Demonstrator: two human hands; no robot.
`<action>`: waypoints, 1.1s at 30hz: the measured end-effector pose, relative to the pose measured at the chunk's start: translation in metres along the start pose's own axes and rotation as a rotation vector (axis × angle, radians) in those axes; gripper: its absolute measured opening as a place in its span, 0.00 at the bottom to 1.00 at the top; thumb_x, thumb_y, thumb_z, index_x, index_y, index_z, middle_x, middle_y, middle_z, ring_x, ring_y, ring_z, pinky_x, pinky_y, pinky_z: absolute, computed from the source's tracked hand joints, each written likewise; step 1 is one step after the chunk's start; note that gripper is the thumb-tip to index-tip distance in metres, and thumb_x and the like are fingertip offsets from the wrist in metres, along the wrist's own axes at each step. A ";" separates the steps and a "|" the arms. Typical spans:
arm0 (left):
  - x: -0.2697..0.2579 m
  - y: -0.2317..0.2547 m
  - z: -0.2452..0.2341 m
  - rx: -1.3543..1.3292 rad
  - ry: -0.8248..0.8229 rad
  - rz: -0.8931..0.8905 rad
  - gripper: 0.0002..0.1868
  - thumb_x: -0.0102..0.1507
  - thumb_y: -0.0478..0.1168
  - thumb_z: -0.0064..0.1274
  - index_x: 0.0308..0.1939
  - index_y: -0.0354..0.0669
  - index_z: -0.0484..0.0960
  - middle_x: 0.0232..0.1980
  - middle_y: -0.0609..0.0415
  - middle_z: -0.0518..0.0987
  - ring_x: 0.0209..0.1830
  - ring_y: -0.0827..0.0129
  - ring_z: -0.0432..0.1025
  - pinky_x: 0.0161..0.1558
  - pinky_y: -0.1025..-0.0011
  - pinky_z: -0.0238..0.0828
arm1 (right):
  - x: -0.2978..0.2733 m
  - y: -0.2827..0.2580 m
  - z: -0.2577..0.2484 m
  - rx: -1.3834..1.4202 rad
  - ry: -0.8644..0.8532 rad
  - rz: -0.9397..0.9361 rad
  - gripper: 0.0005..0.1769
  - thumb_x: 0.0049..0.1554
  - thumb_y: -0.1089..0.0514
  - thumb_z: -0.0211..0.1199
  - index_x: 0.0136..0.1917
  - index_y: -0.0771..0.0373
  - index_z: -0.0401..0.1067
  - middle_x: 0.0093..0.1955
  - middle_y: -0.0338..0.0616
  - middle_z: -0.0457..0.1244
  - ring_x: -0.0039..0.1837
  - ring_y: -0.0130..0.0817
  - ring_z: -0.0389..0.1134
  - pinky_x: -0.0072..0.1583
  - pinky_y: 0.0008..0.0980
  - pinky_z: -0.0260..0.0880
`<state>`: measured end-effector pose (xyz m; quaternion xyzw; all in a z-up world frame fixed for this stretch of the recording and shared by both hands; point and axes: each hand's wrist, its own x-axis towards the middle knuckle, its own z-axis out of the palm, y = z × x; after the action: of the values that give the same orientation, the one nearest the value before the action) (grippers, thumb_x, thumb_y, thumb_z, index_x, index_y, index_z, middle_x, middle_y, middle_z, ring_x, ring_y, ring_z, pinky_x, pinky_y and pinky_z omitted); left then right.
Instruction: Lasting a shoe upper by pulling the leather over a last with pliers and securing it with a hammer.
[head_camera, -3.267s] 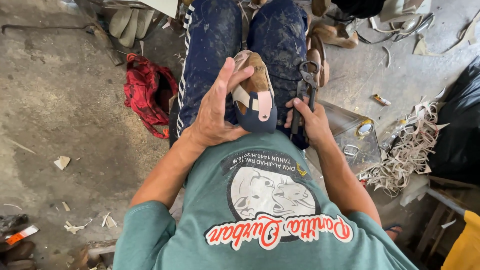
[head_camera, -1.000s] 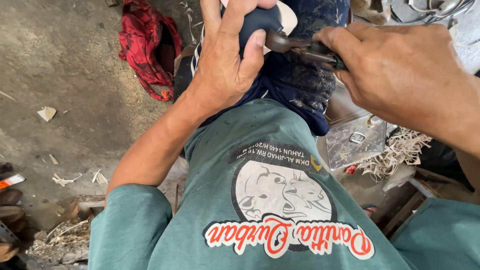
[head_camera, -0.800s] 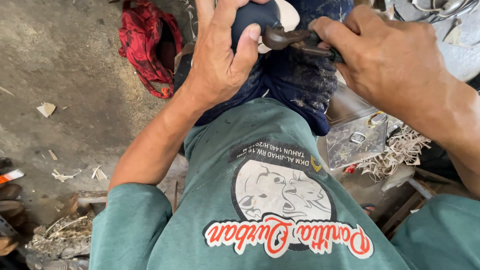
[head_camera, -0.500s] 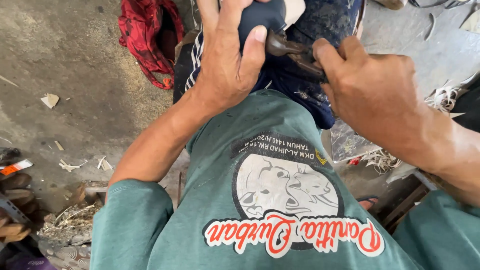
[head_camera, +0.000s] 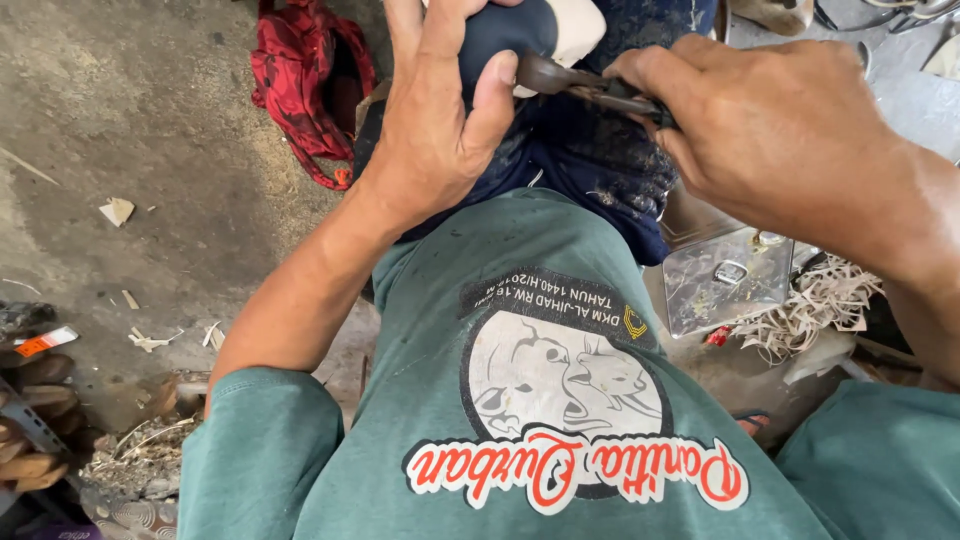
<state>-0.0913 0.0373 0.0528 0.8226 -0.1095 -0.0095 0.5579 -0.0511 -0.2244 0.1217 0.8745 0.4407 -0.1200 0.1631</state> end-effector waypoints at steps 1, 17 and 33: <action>0.001 -0.002 -0.001 0.000 0.000 -0.002 0.17 0.75 0.47 0.34 0.61 0.38 0.65 0.59 0.42 0.64 0.62 0.53 0.59 0.68 0.56 0.59 | 0.000 0.000 0.007 0.001 0.000 -0.001 0.22 0.68 0.39 0.55 0.73 0.36 0.70 0.49 0.19 0.69 0.44 0.24 0.75 0.30 0.30 0.65; -0.003 0.002 -0.005 0.028 -0.056 -0.126 0.22 0.77 0.48 0.35 0.68 0.36 0.62 0.66 0.36 0.61 0.70 0.48 0.58 0.77 0.55 0.54 | -0.002 -0.049 0.024 0.080 0.045 0.112 0.29 0.61 0.36 0.60 0.72 0.45 0.68 0.44 0.25 0.64 0.32 0.26 0.67 0.28 0.31 0.62; 0.001 -0.011 -0.013 0.090 -0.096 -0.054 0.22 0.76 0.47 0.37 0.66 0.32 0.61 0.63 0.36 0.61 0.66 0.48 0.58 0.73 0.52 0.56 | 0.005 -0.022 0.048 0.100 0.129 0.082 0.35 0.56 0.38 0.69 0.76 0.35 0.69 0.52 0.22 0.62 0.43 0.23 0.70 0.33 0.29 0.70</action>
<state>-0.0870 0.0528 0.0479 0.8482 -0.1143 -0.0590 0.5138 -0.0686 -0.2271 0.0719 0.9048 0.4076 -0.0785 0.0954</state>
